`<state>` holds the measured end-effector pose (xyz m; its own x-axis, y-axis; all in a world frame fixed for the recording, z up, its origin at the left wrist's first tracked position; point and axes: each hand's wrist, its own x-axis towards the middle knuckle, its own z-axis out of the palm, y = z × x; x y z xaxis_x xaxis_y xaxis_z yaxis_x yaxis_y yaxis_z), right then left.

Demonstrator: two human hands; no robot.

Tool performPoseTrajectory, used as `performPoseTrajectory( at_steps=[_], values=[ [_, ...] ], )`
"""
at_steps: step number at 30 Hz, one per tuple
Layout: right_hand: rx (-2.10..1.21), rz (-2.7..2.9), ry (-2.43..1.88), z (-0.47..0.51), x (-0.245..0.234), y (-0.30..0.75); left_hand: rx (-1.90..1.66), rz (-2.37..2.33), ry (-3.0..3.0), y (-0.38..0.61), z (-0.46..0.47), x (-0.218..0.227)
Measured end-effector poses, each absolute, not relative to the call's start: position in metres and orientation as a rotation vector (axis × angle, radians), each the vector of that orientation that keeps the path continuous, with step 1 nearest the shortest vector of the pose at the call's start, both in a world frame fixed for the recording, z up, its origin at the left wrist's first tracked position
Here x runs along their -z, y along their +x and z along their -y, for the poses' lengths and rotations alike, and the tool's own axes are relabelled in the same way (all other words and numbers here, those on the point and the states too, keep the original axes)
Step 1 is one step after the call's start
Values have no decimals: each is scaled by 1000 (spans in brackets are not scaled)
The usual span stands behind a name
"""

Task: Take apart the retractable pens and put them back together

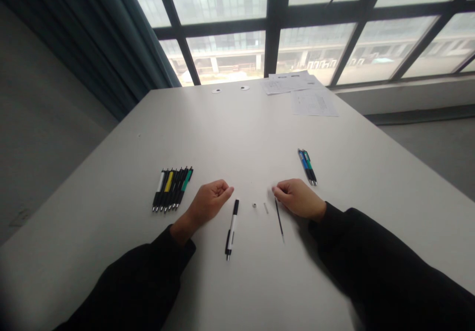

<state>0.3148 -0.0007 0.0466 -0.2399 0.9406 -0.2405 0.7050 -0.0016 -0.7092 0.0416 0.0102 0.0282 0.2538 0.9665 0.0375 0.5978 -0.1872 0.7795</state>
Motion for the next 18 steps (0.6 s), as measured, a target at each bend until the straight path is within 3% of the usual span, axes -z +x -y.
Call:
performPoseTrajectory(
  at_steps=[18],
  values=[
    [-1016, 2046, -1717, 0, -45, 313, -422, -1303, 2087, 46, -3, -41]
  ],
)
